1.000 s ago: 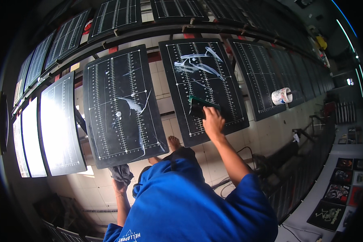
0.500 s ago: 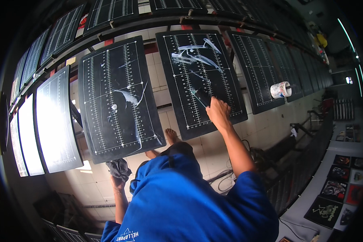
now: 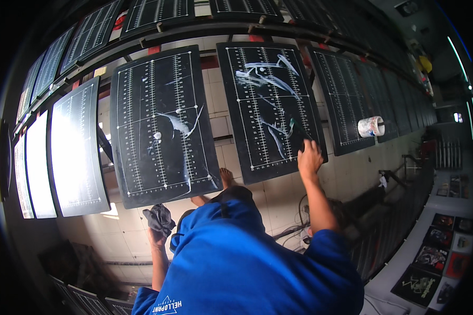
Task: The person uses a squeegee to spread a white substance across a black printing screen, then wipes the screen with a cloth. The person repeats this process on multiple screens and briefly cleans the floor with the cloth.
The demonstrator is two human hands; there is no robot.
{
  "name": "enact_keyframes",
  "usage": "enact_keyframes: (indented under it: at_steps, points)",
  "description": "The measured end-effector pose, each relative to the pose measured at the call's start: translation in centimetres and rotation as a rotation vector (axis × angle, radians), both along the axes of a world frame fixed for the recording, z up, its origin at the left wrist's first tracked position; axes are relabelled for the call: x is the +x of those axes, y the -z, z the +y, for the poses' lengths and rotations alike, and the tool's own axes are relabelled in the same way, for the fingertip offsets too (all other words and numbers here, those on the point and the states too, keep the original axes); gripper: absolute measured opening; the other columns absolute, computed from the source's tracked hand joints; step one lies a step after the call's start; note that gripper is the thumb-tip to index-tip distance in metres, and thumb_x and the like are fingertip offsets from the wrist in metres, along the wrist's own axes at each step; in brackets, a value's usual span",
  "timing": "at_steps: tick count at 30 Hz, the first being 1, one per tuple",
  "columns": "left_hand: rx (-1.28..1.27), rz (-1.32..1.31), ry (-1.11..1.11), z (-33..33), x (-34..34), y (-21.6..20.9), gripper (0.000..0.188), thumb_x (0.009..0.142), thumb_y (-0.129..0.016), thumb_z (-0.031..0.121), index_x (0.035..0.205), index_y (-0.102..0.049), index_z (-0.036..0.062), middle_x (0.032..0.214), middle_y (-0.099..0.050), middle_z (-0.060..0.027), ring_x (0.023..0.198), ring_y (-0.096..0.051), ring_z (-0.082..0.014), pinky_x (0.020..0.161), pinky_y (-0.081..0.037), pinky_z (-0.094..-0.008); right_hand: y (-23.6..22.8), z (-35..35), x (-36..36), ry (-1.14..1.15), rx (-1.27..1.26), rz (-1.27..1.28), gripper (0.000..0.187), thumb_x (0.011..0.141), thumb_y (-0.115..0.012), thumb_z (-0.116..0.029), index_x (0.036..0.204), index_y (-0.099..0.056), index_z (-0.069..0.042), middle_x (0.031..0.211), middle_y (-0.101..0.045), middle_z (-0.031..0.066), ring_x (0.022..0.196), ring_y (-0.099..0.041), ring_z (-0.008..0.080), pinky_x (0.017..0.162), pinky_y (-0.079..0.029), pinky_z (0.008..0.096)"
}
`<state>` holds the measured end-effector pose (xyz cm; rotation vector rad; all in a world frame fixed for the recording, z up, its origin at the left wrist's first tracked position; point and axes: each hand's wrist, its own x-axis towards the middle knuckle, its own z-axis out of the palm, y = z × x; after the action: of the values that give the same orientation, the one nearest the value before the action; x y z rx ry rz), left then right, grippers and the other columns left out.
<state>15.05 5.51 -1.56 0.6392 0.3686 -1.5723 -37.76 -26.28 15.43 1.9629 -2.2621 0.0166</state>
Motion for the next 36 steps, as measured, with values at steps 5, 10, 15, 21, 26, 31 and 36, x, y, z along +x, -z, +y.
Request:
enact_keyframes:
  at_steps: [5,10,15,21,26,31,36]
  points:
    - [0.033,0.009,-0.005,-0.9,-0.2,0.2,0.04,0.098,-0.05,0.031,0.126,-0.059,0.0046,0.125,-0.063,-0.0124,0.114,-0.061,-0.0293,0.099,-0.049,-0.0458,-2.3,1.2,2.4,0.089,0.065,-0.151,0.042,0.078,-0.073,-0.021,0.117,-0.062,-0.01,0.115,-0.065,0.0101,0.102,-0.064,0.038,0.082,-0.05,0.0535]
    - [0.104,0.074,0.028,-2.9,-3.0,1.6,0.044,0.097,-0.044,0.029,0.13,-0.054,0.0007,0.126,-0.061,-0.0167,0.114,-0.061,-0.0317,0.099,-0.049,-0.0478,-6.1,-7.5,13.1,-0.359,0.034,-0.432,0.034,0.076,-0.07,-0.016,0.109,-0.066,-0.01,0.105,-0.069,0.0086,0.097,-0.065,0.0328,0.08,-0.052,0.0433]
    - [0.018,0.08,0.157,-7.1,-6.1,-1.2,0.053,0.097,-0.046,0.035,0.136,-0.047,-0.0013,0.131,-0.057,-0.0182,0.118,-0.06,-0.031,0.099,-0.051,-0.0479,-4.6,-18.2,28.7,-0.755,0.02,-0.476,0.032,0.079,-0.066,-0.016,0.11,-0.066,-0.014,0.109,-0.069,0.0081,0.1,-0.065,0.0323,0.083,-0.052,0.0426]
    - [-0.01,0.177,0.196,-7.2,-8.8,-1.1,0.054,0.1,-0.042,0.036,0.138,-0.044,-0.0023,0.133,-0.055,-0.0195,0.117,-0.06,-0.0324,0.098,-0.053,-0.0452,-0.9,-24.7,39.5,-0.826,0.019,-0.253,0.029,0.078,-0.069,-0.016,0.107,-0.069,-0.016,0.107,-0.069,0.0082,0.1,-0.066,0.0332,0.084,-0.052,0.048]
    - [0.031,0.2,0.228,-7.0,-10.3,-0.7,0.053,0.1,-0.043,0.039,0.134,-0.05,-0.0003,0.129,-0.059,-0.0177,0.115,-0.061,-0.0307,0.1,-0.05,-0.0471,-0.5,-14.7,40.2,-0.913,0.018,-0.312,0.018,0.076,-0.068,-0.011,0.094,-0.068,-0.012,0.095,-0.067,0.0088,0.093,-0.067,0.0331,0.078,-0.053,0.0474]
    - [-0.099,0.302,0.347,-8.3,-9.7,-0.8,0.053,0.1,-0.044,0.04,0.134,-0.051,0.0002,0.132,-0.058,-0.0157,0.119,-0.058,-0.0293,0.104,-0.047,-0.0451,-1.4,-4.4,34.2,-1.067,0.1,-0.424,0.038,0.066,-0.072,-0.001,0.103,-0.067,-0.009,0.105,-0.068,0.004,0.096,-0.065,0.0272,0.079,-0.054,0.0406]
    - [-0.139,0.303,0.392,-8.6,-8.9,0.7,0.054,0.101,-0.041,0.041,0.135,-0.051,0.0007,0.133,-0.057,-0.0152,0.119,-0.058,-0.0297,0.105,-0.045,-0.0464,-2.8,0.9,30.2,-1.054,0.209,-0.408,0.033,0.07,-0.068,-0.001,0.101,-0.069,-0.013,0.101,-0.068,0.0025,0.093,-0.066,0.0256,0.077,-0.054,0.0408]
